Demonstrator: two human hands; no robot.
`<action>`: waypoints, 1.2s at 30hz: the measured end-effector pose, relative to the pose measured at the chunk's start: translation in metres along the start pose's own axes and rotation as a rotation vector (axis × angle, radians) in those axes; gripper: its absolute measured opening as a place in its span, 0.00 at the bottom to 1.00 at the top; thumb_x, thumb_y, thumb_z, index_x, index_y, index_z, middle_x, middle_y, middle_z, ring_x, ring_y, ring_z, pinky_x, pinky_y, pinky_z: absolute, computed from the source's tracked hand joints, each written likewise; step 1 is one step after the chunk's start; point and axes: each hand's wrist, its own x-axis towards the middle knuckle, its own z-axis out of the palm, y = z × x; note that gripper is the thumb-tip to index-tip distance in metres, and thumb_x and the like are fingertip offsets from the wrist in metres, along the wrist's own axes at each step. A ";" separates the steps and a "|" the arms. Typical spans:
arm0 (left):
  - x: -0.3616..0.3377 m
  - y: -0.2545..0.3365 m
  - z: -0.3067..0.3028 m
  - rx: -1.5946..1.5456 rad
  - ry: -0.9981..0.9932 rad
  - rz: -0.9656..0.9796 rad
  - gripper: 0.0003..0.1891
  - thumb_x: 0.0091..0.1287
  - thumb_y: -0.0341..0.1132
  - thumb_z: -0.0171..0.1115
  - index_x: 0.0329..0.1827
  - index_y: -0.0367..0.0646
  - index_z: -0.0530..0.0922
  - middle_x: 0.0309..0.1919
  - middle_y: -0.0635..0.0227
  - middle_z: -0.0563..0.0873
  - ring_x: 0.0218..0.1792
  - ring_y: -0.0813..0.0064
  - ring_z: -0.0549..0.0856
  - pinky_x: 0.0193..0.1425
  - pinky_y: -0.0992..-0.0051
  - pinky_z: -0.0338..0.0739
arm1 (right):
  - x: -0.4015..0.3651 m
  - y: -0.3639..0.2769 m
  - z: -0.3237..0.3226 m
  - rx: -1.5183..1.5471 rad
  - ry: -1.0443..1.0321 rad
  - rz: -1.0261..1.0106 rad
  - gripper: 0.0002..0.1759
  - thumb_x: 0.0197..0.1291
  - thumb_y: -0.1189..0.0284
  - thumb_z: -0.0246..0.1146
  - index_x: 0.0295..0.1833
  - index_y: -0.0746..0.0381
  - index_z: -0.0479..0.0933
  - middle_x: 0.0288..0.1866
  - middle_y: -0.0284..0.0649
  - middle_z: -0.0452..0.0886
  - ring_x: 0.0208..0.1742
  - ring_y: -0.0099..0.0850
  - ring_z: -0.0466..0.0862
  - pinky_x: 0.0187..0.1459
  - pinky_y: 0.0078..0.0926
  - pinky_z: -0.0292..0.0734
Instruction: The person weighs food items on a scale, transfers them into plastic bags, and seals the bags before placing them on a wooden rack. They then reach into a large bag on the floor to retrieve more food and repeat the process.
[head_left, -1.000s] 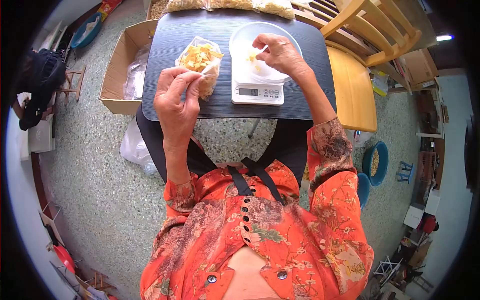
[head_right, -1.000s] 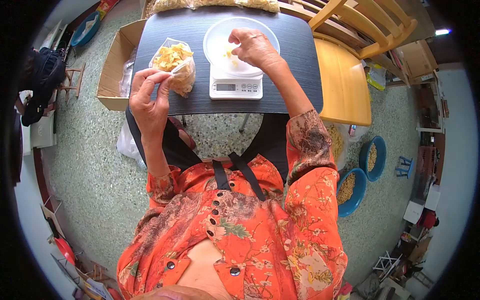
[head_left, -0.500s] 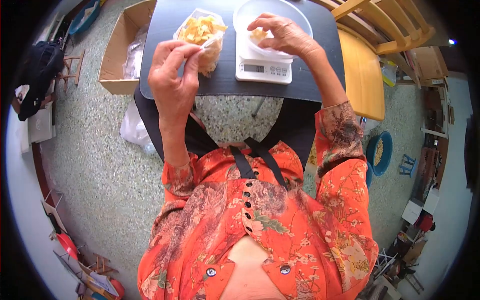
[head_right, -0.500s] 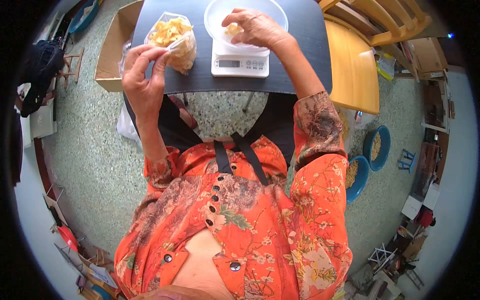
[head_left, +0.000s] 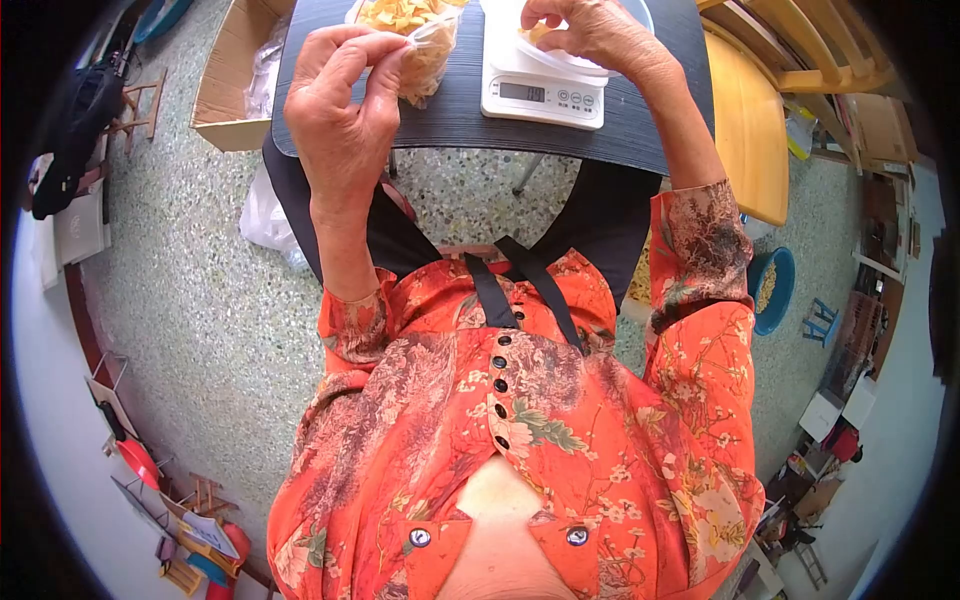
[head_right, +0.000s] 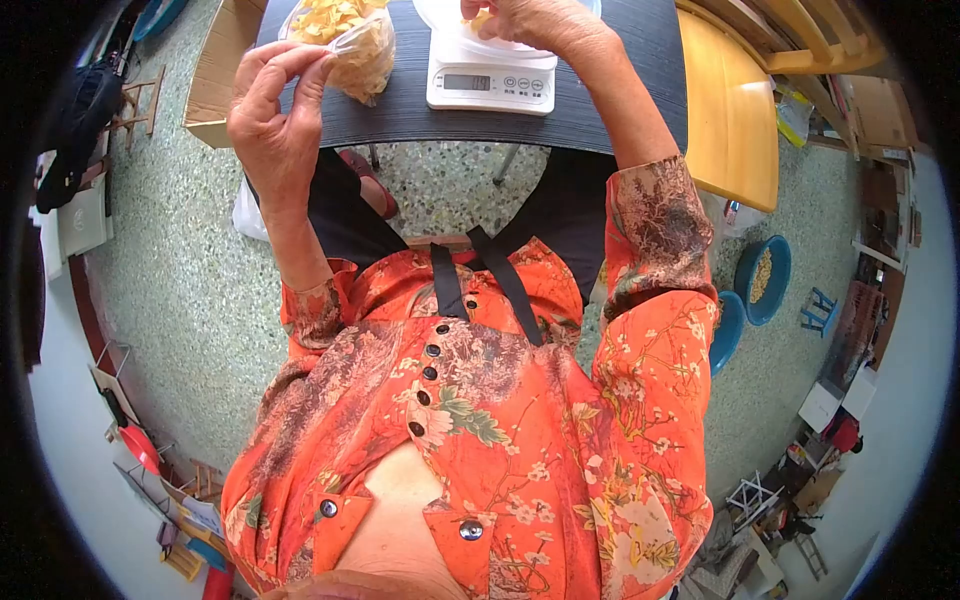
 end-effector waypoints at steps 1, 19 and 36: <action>0.000 -0.001 0.001 0.004 -0.006 -0.007 0.07 0.60 0.23 0.74 0.40 0.40 0.89 0.40 0.65 0.87 0.41 0.69 0.87 0.49 0.73 0.81 | -0.001 0.001 0.001 0.007 -0.004 0.036 0.09 0.48 0.74 0.73 0.37 0.61 0.84 0.38 0.45 0.83 0.41 0.46 0.85 0.44 0.41 0.80; 0.004 0.008 0.003 0.000 -0.023 0.020 0.07 0.59 0.22 0.73 0.39 0.40 0.87 0.38 0.64 0.86 0.40 0.67 0.87 0.47 0.72 0.80 | 0.018 0.010 0.023 -0.350 0.025 0.018 0.05 0.55 0.73 0.62 0.33 0.62 0.81 0.27 0.50 0.85 0.31 0.47 0.86 0.37 0.42 0.82; 0.007 0.023 0.005 -0.073 -0.051 -0.067 0.08 0.59 0.22 0.74 0.41 0.38 0.87 0.37 0.64 0.83 0.39 0.68 0.85 0.44 0.71 0.80 | 0.030 -0.072 -0.008 0.873 0.402 0.020 0.07 0.58 0.76 0.73 0.40 0.67 0.83 0.32 0.38 0.87 0.33 0.21 0.87 0.38 0.19 0.85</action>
